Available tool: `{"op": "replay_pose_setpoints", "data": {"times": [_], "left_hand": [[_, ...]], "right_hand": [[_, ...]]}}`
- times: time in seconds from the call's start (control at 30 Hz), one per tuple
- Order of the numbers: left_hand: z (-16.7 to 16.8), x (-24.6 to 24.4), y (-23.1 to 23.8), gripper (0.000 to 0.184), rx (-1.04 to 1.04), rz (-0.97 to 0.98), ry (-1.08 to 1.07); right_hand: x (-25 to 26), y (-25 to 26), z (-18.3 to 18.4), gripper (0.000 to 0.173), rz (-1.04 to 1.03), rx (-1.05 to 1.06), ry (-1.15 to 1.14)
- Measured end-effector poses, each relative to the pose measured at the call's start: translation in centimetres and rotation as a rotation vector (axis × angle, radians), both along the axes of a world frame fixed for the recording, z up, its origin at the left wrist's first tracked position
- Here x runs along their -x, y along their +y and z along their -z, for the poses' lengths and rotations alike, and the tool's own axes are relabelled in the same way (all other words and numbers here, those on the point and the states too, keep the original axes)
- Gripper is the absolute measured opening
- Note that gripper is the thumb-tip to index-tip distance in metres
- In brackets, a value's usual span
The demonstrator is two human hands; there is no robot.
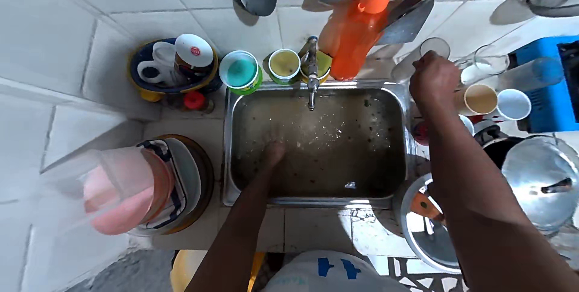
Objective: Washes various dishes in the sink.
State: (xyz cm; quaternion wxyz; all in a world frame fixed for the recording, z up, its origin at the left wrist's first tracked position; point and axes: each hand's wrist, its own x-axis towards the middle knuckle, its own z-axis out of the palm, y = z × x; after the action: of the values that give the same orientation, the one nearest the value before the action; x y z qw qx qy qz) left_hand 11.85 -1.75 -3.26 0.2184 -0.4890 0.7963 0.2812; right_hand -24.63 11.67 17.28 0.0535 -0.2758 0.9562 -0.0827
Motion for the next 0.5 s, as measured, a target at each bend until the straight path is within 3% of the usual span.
{"op": "replay_pose_setpoints", "data": {"times": [0.07,0.13,0.23,0.3,0.43,0.5], "left_hand": [[0.1,0.2,-0.7,0.070,0.085,-0.014,0.039],[0.3,0.0,-1.5,0.065,0.130,0.006,0.037],[0.9,-0.7,-2.1,0.042,0.166,0.041,0.073],[1.0,-1.0,-1.8,0.044,0.153,-0.026,0.116],[0.0,-0.2,-0.2,0.087,0.118,-0.236,-0.029],[0.1,-0.2,0.2,0.077,0.118,-0.289,-0.049]], "right_hand": [[1.1,-0.7,1.3,0.033,-0.002,-0.007,0.010],[1.7,-0.7,2.2,0.035,0.009,0.009,0.011],[0.1,-0.7,2.2,0.062,0.072,0.076,0.066],[-2.6,-0.6,3.2,0.071,0.078,0.188,0.089],[-7.8,0.0,11.4,0.058,-0.035,0.159,-0.072],[-9.3,1.4,16.3,0.070,0.050,0.063,-0.209]]}}
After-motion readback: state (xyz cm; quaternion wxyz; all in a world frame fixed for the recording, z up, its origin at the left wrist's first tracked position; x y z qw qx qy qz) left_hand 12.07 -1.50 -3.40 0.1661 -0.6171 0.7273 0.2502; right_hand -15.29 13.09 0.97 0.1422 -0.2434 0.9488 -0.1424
